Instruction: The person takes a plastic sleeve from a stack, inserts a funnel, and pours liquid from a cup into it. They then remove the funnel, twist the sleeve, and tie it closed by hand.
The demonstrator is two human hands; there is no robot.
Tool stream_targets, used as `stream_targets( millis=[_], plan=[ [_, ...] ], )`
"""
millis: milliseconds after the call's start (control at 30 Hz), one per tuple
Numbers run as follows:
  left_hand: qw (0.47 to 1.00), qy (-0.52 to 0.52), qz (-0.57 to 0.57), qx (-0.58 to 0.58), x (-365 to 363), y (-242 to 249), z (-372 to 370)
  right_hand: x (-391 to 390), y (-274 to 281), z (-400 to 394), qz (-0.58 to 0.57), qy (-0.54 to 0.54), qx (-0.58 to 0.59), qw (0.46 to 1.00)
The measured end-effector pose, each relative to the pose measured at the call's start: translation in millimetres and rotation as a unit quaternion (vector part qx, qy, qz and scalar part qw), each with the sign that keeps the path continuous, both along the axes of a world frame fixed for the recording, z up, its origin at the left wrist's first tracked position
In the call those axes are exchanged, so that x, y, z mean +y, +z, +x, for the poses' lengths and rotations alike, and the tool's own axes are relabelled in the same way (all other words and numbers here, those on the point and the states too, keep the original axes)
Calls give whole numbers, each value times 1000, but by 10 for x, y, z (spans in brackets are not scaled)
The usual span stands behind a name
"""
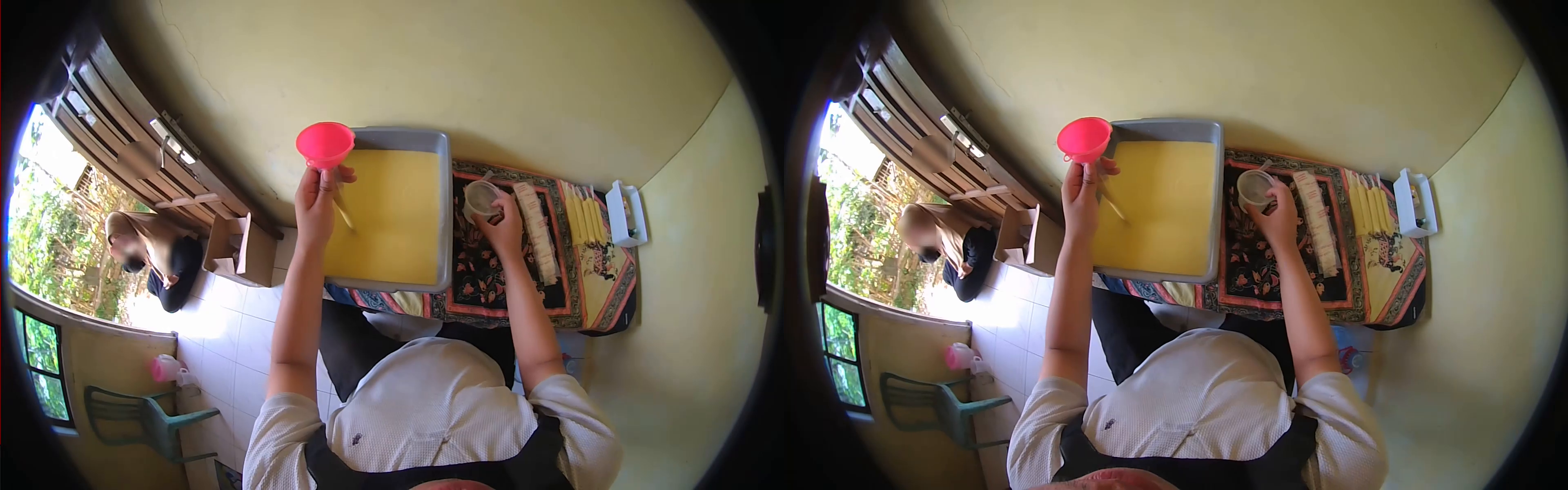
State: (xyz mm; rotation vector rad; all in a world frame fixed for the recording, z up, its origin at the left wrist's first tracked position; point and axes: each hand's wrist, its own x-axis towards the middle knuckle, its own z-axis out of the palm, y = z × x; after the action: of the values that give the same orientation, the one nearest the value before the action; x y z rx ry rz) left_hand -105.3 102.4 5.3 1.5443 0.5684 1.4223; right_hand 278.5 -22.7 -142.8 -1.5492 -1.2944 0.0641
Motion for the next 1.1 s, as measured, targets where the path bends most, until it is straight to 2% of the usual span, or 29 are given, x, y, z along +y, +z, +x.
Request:
stream_targets(
  millis=[133,200,333,400,467,533,700,800,900,1000,1100],
  plan=[
    [1000,-2,2,-8,-4,10,12,-124,118,-24,13,-15,-44,999],
    [1000,0,-9,-6,10,-17,17,-169,438,-107,33,-39,-95,994],
    [1000,-6,-11,-2,0,-8,35,-20,1142,-297,118,56,-52,990],
    [1000,2,2,7,0,-36,33,80,1686,-613,155,126,-66,978],
    [1000,5,4,11,5,-37,32,194,2059,-925,203,156,-155,954],
    [1000,7,-8,10,-1,-49,23,199,2348,-1320,196,174,-161,952],
    [999,25,23,37,10,-124,40,434,2426,-1868,174,243,-120,947],
    [999,-9,-2,49,15,-117,-3,579,2304,-1871,188,233,-162,940],
    [999,-21,-5,34,11,-118,-19,564,2335,-1856,170,249,-144,943],
    [1000,-2,-10,18,81,-236,-62,492,2341,-1887,236,192,-242,921],
    [1000,19,-8,7,-8,-144,-2,459,2239,-1863,229,180,-266,919]
  ],
)
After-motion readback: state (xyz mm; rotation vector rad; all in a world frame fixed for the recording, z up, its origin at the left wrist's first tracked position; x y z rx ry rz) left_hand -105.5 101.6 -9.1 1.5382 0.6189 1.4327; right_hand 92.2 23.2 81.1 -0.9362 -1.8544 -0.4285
